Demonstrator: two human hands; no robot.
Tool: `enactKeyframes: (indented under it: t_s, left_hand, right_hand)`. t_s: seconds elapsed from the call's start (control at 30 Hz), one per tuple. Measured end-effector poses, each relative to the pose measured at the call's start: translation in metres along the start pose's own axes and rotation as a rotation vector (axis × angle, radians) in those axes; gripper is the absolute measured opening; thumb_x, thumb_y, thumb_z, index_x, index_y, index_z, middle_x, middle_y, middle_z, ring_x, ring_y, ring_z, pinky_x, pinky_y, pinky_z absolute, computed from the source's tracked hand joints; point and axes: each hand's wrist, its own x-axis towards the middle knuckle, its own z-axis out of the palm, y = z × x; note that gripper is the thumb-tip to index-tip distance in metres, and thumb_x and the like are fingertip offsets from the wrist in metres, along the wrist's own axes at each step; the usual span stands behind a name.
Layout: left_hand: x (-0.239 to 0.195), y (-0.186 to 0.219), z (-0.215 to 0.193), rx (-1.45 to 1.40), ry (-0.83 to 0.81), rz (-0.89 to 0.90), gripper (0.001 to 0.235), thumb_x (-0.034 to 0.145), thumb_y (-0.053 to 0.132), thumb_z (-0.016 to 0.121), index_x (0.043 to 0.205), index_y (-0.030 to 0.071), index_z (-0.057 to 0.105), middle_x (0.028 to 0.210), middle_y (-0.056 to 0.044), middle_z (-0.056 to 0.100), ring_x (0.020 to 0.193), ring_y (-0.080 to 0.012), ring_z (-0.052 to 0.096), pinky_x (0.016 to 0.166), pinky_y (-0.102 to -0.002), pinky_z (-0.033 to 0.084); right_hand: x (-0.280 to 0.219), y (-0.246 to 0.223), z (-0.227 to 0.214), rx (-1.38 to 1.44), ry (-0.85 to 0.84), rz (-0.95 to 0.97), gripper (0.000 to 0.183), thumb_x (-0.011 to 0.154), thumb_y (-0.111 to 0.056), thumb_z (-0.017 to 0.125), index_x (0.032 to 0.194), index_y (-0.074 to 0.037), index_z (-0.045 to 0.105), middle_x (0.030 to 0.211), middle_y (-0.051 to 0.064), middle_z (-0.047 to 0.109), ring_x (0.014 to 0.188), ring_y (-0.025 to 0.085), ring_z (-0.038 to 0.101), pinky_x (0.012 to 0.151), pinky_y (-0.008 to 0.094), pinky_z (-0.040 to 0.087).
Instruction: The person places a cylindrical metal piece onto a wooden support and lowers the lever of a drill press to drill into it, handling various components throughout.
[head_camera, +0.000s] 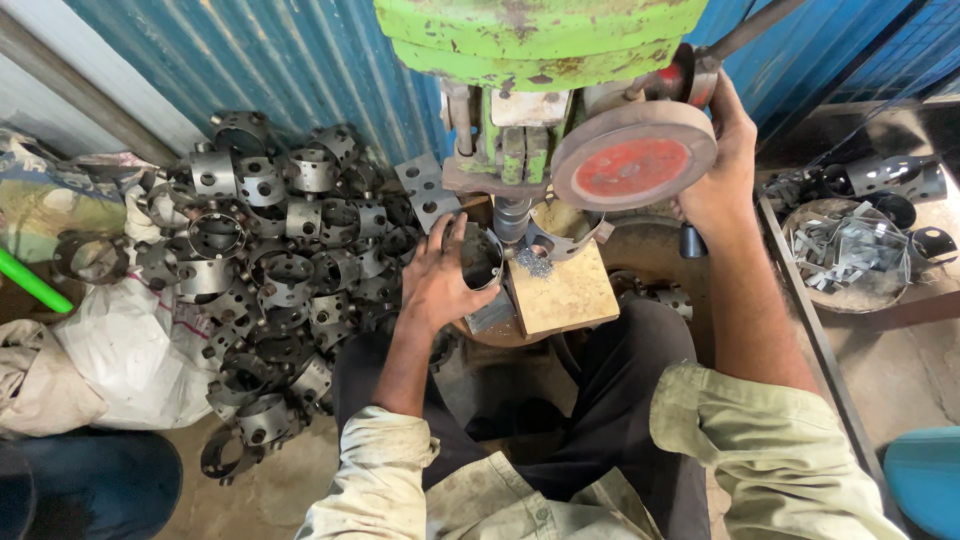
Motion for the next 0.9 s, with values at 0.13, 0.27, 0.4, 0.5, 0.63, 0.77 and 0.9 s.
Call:
enactKeyframes:
  t_s: [0.13, 0.27, 0.4, 0.5, 0.63, 0.77, 0.9]
  left_hand:
    - [-0.0003, 0.0037, -0.0017, 0.01, -0.006, -0.026, 0.114, 0.064, 0.057, 0.083, 0.157, 0.015, 0.032, 0.161, -0.011, 0.033, 0.137, -0.0411, 0.046, 0.108, -0.049, 0.046]
    - [0.0, 0.0059, -0.0052, 0.016, -0.042, -0.044, 0.115, 0.063, 0.057, 0.082, 0.157, 0.014, 0.031, 0.161, -0.012, 0.032, 0.137, -0.0399, 0.045, 0.107, -0.049, 0.047]
    - [-0.0008, 0.0037, -0.0055, 0.019, -0.036, -0.015, 0.116, 0.063, 0.057, 0.083, 0.157, 0.013, 0.031, 0.161, -0.014, 0.032, 0.136, -0.041, 0.046, 0.107, -0.048, 0.046]
    - [-0.0027, 0.0021, -0.0049, -0.009, -0.01, 0.005, 0.115, 0.064, 0.055, 0.082, 0.157, 0.01, 0.033, 0.163, -0.014, 0.032, 0.132, -0.0419, 0.051, 0.108, -0.046, 0.047]
    - [-0.0018, 0.0017, -0.005, -0.026, 0.007, 0.035, 0.114, 0.064, 0.052, 0.082, 0.155, 0.003, 0.033, 0.162, -0.015, 0.033, 0.127, -0.0437, 0.054, 0.106, -0.047, 0.047]
    - [-0.0037, 0.0029, -0.006, -0.051, 0.04, 0.038, 0.11, 0.065, 0.052, 0.081, 0.154, 0.004, 0.037, 0.16, -0.011, 0.038, 0.127, -0.0442, 0.054, 0.105, -0.048, 0.048]
    - [-0.0038, 0.0042, -0.0057, -0.055, 0.032, 0.018, 0.109, 0.066, 0.052, 0.08, 0.154, 0.004, 0.037, 0.16, -0.009, 0.039, 0.127, -0.0444, 0.054, 0.105, -0.049, 0.049]
  right_hand:
    - [0.0009, 0.0038, -0.0009, 0.001, 0.009, -0.018, 0.049, 0.104, -0.009, 0.074, 0.147, 0.003, 0.054, 0.131, 0.006, 0.067, 0.118, 0.011, 0.063, 0.106, 0.026, 0.052]
    - [0.0004, 0.0095, -0.0007, 0.08, 0.055, 0.069, 0.032, 0.116, -0.016, 0.062, 0.143, 0.002, 0.059, 0.121, 0.006, 0.07, 0.109, 0.008, 0.063, 0.098, 0.023, 0.052]
    - [0.0001, 0.0106, -0.0004, 0.075, 0.045, 0.031, 0.032, 0.113, -0.012, 0.065, 0.141, 0.002, 0.058, 0.129, 0.006, 0.068, 0.11, 0.009, 0.062, 0.099, 0.023, 0.051]
    - [0.0005, 0.0087, -0.0016, 0.02, 0.025, -0.008, 0.034, 0.11, -0.009, 0.069, 0.14, 0.003, 0.058, 0.128, 0.006, 0.067, 0.111, 0.01, 0.063, 0.1, 0.024, 0.051]
    - [0.0015, 0.0052, -0.0007, -0.034, 0.021, -0.025, 0.039, 0.106, -0.008, 0.071, 0.141, 0.003, 0.057, 0.128, 0.007, 0.067, 0.115, 0.011, 0.063, 0.103, 0.026, 0.051]
    - [0.0012, 0.0029, 0.0012, -0.002, 0.028, -0.025, 0.041, 0.105, -0.008, 0.07, 0.143, 0.002, 0.056, 0.131, 0.007, 0.067, 0.118, 0.012, 0.063, 0.105, 0.026, 0.051]
    - [-0.0002, 0.0067, -0.001, -0.027, 0.029, -0.019, 0.036, 0.108, -0.008, 0.069, 0.14, 0.003, 0.058, 0.127, 0.007, 0.068, 0.112, 0.01, 0.063, 0.103, 0.026, 0.051]
